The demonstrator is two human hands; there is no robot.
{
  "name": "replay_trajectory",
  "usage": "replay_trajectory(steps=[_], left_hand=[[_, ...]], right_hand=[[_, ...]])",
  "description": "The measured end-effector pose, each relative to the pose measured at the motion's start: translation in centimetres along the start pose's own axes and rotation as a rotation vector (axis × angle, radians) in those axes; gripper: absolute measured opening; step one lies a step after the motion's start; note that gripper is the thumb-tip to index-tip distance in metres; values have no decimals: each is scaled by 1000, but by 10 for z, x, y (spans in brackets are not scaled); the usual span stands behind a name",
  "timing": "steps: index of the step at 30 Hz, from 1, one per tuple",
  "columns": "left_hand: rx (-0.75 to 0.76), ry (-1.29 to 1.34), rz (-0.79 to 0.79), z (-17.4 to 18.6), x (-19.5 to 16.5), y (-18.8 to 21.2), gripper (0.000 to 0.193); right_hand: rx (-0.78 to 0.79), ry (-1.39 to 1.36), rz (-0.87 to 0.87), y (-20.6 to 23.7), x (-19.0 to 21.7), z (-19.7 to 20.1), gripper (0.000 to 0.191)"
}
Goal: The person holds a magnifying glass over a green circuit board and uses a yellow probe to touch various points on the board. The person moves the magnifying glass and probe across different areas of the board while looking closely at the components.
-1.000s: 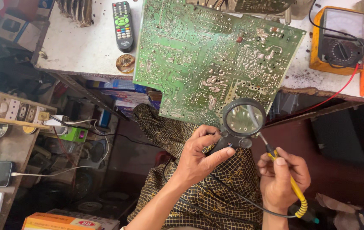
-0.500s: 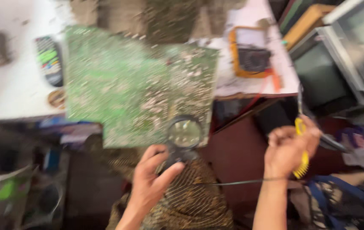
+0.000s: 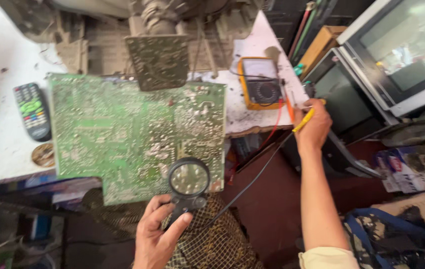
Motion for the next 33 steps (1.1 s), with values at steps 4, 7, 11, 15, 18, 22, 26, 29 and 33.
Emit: replay_trajectory(steps=[4, 7, 11, 15, 18, 22, 26, 29, 33], left_hand=[[90, 28, 69, 3, -14, 4, 28], [79, -21, 63, 6, -20, 4, 38], [82, -48, 27, 2, -18, 2, 39], [85, -55, -5, -1, -15, 4, 38], [87, -62, -6, 0, -14, 5, 37], [72, -45, -18, -1, -15, 5, 36], [63, -53, -26, -1, -13, 5, 36], [68, -67, -48, -1, -13, 4, 36], [70, -53, -43, -1, -13, 4, 36]], right_hand=[[-37, -8, 139, 12, 23, 13, 25], [-66, -387, -3, 52, 54, 23, 12], [124, -829, -144, 146, 118, 25, 24], [246, -837, -261, 202, 159, 1, 30], [259, -840, -284, 215, 174, -10, 34], [223, -794, -240, 213, 182, -11, 36], [243, -842, -204, 210, 184, -16, 36], [257, -851, -229, 208, 183, -23, 36], [276, -820, -269, 205, 182, -25, 34]])
Point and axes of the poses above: each hand's wrist, its own y-axis away from the middle knuckle, its own z-axis out of the back of the hand, x = y × z, the point moved 8 cm from there along -y, towards the middle knuckle
